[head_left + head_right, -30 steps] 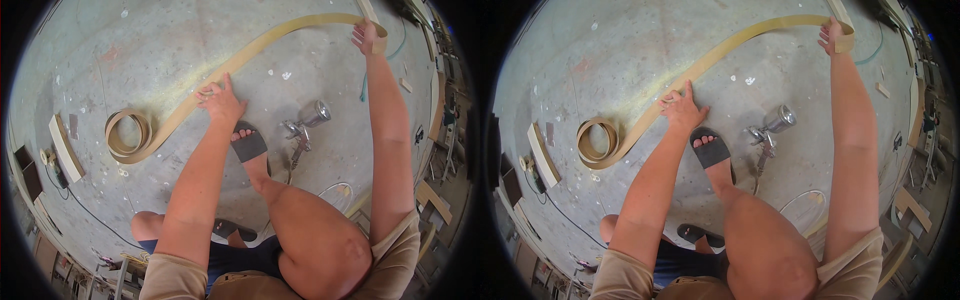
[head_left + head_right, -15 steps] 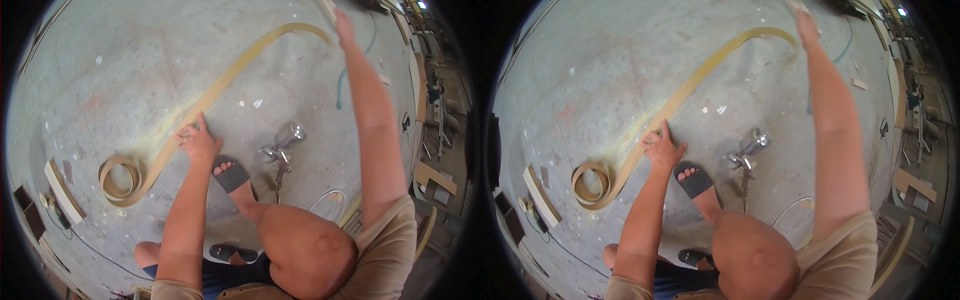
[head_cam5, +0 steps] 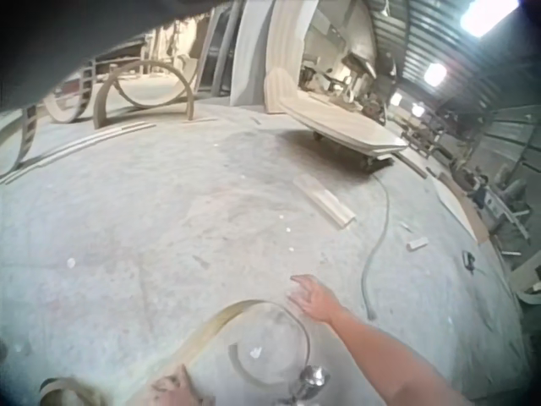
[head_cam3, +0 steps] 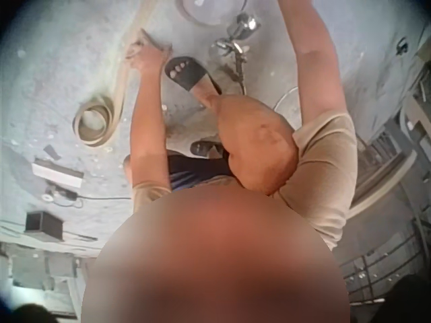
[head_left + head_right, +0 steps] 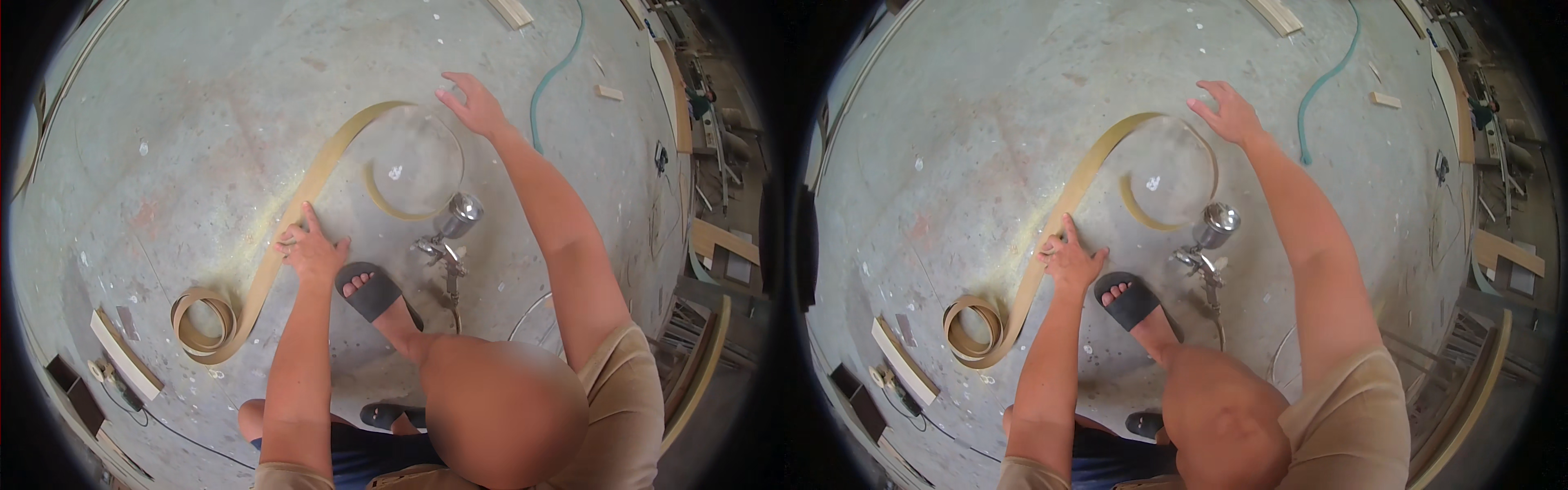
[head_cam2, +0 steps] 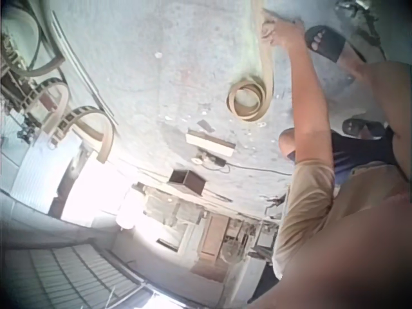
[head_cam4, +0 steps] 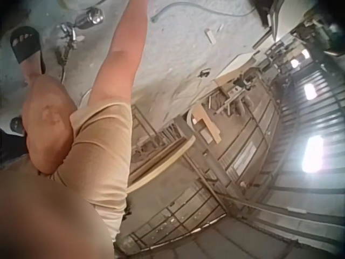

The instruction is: Applying adhesive or coating to a long strip of wood veneer using a pneumatic spray gun.

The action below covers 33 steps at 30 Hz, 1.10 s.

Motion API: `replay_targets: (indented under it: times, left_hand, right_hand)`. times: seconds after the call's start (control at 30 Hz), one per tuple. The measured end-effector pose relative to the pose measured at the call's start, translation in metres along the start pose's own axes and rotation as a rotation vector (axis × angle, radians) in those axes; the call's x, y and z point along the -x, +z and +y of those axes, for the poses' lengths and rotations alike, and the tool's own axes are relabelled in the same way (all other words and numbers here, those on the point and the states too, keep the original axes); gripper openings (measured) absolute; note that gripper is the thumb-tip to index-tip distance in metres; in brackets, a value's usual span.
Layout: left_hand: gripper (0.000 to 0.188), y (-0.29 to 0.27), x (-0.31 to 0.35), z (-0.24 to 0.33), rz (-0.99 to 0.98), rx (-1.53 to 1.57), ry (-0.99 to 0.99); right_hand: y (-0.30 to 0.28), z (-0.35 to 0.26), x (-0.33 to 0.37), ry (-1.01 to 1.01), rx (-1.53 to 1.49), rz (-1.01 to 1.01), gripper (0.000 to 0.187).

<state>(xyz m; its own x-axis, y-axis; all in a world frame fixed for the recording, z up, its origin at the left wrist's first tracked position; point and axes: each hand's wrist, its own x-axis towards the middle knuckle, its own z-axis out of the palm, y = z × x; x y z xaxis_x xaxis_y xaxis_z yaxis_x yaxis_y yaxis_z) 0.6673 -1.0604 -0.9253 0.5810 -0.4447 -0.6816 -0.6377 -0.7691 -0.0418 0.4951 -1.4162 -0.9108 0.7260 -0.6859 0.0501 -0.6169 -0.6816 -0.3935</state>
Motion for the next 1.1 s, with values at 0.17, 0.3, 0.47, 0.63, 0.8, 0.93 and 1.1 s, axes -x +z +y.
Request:
replay_targets:
  times: [0.17,0.3,0.47,0.63,0.8,0.93,1.1]
  left_hand:
    - [0.111,0.021,-0.013,-0.005,0.052,0.027,0.043]
    - [0.106,0.030,-0.014,-0.012,0.168,-0.146,0.116]
    - [0.109,0.026,-0.020,-0.013,0.153,-0.037,0.146]
    - [0.107,0.017,-0.008,-0.010,0.088,0.067,0.103]
    - [0.107,0.038,-0.027,-0.001,0.108,0.033,0.143]
    - [0.110,0.061,-0.096,-0.079,0.210,0.000,0.271]
    - [0.118,0.025,-0.015,0.003,0.092,0.103,0.098]
  right_hand:
    - [-0.031,-0.028,0.070,-0.104,-0.147,0.093,0.051]
    - [-0.047,-0.060,0.161,0.130,-0.266,0.279,0.050]
    - [0.002,-0.102,0.300,0.284,-0.341,0.182,0.072]
    - [0.023,-0.116,0.338,0.496,-0.260,0.074,0.063]
    - [0.034,-0.097,0.363,0.588,-0.366,-0.114,0.036]
    - [0.037,-0.087,0.388,0.712,-0.299,0.131,0.029]
    - [-0.007,-0.007,0.508,0.989,-0.273,0.308,0.034]
